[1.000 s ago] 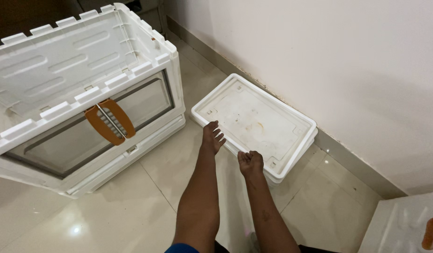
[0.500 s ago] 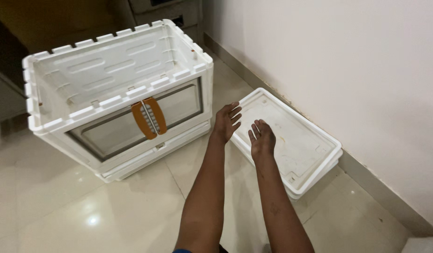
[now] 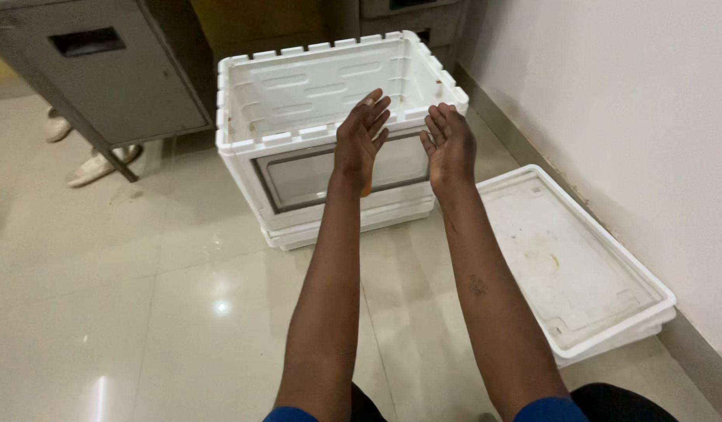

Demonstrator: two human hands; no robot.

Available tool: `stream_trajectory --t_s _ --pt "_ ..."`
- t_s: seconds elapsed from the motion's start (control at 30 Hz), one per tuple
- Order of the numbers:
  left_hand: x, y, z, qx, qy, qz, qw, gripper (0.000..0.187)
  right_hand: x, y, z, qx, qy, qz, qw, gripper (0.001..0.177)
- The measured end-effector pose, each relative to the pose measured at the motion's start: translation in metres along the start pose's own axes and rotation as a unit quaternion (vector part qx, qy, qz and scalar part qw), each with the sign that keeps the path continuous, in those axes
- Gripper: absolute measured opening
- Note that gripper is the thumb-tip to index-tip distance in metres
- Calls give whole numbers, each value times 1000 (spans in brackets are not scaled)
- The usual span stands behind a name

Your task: The person repeatedly assembles and disassembles white plastic storage crates by removing lids, unfolding side panels, and then refolding them. The person handles multiple crates in sequence, stacking them after each assembly.

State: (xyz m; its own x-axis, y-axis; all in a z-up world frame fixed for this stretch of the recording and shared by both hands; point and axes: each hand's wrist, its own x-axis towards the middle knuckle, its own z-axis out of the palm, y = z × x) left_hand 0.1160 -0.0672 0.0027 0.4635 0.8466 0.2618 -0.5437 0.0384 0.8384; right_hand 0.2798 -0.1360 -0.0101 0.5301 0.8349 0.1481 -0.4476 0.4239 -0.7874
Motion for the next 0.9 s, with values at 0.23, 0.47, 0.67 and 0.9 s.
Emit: stream_trajectory --t_s 0.23,0.47,0.67,0.9 --pt "-20 63 -56 48 93 63 993 85 19 9 50 -48 -61 44 996 75" --pt "-25 79 -117 96 202 96 970 83 60 6 32 -140 -89 15 986 76" --pt "-10 75 -165 46 262 113 957 85 91 18 1 -142 -96 9 985 81" --pt "-7 82 -185 111 303 198 926 78 124 0 -39 -192 -96 -90 973 60"
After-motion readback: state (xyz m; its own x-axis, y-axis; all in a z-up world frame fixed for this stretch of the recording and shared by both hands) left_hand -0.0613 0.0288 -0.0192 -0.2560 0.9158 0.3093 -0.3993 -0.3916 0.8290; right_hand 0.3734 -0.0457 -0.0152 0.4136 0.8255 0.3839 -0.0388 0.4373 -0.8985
